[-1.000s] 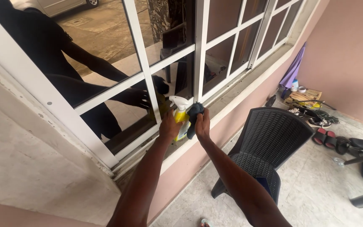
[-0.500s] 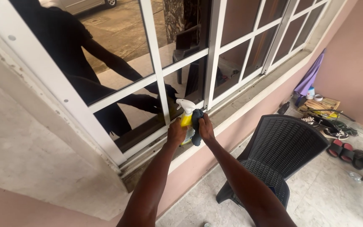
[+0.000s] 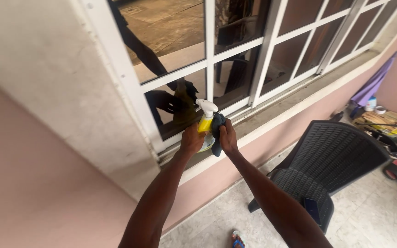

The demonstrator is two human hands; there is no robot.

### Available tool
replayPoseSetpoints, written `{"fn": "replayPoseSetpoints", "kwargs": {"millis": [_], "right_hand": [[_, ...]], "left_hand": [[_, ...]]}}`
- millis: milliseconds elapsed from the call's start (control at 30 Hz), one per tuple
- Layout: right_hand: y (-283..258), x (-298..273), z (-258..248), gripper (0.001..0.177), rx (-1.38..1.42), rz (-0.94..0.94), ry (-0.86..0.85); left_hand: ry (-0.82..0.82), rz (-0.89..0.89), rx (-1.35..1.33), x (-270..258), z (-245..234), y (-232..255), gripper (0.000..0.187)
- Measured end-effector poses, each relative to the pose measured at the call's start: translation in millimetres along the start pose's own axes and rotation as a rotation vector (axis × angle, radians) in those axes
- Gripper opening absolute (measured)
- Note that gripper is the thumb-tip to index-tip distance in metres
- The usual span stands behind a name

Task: Cleaning a glass window with a spray bottle and a cloth.

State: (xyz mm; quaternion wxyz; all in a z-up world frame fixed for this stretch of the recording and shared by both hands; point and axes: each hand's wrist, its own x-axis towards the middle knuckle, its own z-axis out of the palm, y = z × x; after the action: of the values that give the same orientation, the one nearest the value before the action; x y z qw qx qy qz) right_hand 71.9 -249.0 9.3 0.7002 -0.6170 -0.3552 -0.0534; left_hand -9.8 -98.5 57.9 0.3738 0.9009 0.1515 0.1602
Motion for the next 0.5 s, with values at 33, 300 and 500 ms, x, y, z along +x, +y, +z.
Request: {"fn": "replayPoseSetpoints", "kwargs": {"millis": [33,300,500], "right_hand": [[-5,-4,8,0.029,0.005,0.000,-0.006],[-23,-35,70,0.025,0.015,-0.061,-0.046],[-7,-52,99,0.029,0.024,-0.011,0.036]], "left_hand": [[0.005,-0.005,0.003,-8,-9,-2,0.039],[0.048,-0.039,0.017,-52,-48,-46,0.038],[0.126,-0.053,0.063,-76,-50,-62,0.038]]}}
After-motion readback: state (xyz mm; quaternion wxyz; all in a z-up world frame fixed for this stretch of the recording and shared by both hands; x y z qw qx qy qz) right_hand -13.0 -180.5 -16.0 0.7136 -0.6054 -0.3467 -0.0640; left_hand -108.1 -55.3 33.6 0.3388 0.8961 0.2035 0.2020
